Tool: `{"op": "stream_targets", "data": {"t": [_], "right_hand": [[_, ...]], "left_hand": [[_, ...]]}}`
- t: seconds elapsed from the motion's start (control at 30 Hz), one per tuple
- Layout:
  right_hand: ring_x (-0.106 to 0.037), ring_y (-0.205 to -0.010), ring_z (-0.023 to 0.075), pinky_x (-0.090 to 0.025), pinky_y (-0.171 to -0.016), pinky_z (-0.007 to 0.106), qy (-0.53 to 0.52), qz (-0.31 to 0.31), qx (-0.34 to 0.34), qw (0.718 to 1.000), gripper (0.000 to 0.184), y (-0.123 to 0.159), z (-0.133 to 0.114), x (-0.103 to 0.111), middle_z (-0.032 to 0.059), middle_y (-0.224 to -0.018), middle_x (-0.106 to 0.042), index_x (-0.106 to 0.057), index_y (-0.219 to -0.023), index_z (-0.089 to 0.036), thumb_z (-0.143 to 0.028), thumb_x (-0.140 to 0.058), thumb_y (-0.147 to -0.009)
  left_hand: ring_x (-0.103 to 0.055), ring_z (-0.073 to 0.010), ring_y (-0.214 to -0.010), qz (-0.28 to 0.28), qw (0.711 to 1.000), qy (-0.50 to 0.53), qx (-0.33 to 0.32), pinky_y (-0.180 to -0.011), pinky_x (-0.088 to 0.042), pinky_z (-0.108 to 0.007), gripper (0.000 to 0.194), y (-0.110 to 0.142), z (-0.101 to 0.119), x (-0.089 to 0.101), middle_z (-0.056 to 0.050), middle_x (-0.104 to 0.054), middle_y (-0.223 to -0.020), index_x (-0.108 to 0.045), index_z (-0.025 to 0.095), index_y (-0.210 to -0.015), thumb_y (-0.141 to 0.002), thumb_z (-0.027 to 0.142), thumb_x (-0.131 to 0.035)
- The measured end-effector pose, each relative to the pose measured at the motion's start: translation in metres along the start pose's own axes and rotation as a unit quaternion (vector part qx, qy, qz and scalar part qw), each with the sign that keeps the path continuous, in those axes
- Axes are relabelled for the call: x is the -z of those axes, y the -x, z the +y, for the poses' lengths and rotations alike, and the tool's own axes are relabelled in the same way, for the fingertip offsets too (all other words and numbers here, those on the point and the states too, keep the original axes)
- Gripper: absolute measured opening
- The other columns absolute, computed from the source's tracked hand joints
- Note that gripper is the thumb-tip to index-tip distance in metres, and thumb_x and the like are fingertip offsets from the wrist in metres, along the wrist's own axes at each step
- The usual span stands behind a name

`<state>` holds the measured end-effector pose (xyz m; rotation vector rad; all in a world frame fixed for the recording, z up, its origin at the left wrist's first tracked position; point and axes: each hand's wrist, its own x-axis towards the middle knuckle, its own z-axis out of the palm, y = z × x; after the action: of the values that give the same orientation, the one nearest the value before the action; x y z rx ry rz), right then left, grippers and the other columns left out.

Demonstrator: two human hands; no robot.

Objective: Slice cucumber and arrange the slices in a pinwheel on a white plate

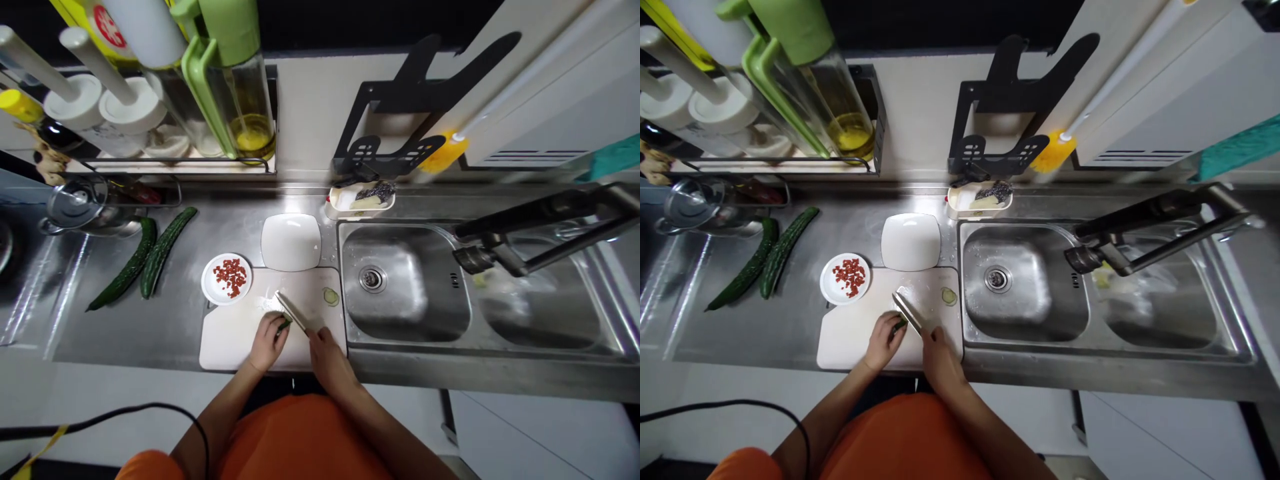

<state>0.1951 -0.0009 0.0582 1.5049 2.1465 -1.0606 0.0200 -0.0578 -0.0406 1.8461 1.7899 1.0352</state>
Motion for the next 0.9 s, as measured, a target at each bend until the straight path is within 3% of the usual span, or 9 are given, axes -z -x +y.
{"op": "stream_targets", "data": {"t": [0.23,0.5,0.73,0.9], "right_hand": [[-0.06,-0.087,0.0164,-0.041,-0.067,0.024,0.046,-0.052,0.022,0.997,0.042,-0.01,0.003,-0.003,0.0109,-0.113,-0.055,-0.052,-0.12,-0.018,-0.005,-0.03,-0.086],[-0.063,-0.091,0.0213,-0.045,-0.072,0.028,0.073,-0.085,0.015,0.994,0.052,-0.017,-0.008,0.003,0.0142,-0.114,-0.06,-0.041,-0.136,-0.015,-0.004,-0.025,-0.087],[-0.064,-0.083,0.0185,-0.045,-0.063,0.025,0.057,-0.067,0.012,0.996,0.059,-0.017,-0.007,-0.003,0.0085,-0.106,-0.063,-0.035,-0.14,-0.025,-0.002,-0.027,-0.086],[-0.063,-0.079,0.0171,-0.044,-0.061,0.024,0.057,-0.08,0.019,0.995,0.062,-0.006,-0.008,-0.004,0.0072,-0.105,-0.063,-0.037,-0.138,-0.026,-0.001,-0.031,-0.082]], "left_hand": [[-0.056,-0.0204,-0.109,-0.015,1.0,0.013,-0.01,-0.095,-0.048,-0.042,0.029,0.001,-0.003,0.001,-0.01,-0.06,-0.109,-0.055,0.018,-0.112,-0.084,0.012,-0.057],[-0.058,-0.0195,-0.103,-0.007,1.0,0.004,-0.005,-0.093,-0.049,-0.041,0.029,0.001,-0.005,0.001,-0.009,-0.062,-0.104,-0.057,0.018,-0.11,-0.083,0.011,-0.058],[-0.059,-0.0193,-0.102,0.016,1.0,0.01,-0.009,-0.09,-0.05,-0.039,0.031,0.003,-0.007,0.005,-0.008,-0.063,-0.103,-0.059,0.019,-0.11,-0.08,0.009,-0.061],[-0.06,-0.019,-0.098,0.002,1.0,0.004,-0.009,-0.089,-0.051,-0.038,0.031,0.006,-0.011,0.014,-0.008,-0.064,-0.1,-0.059,0.019,-0.111,-0.081,0.01,-0.06]]}}
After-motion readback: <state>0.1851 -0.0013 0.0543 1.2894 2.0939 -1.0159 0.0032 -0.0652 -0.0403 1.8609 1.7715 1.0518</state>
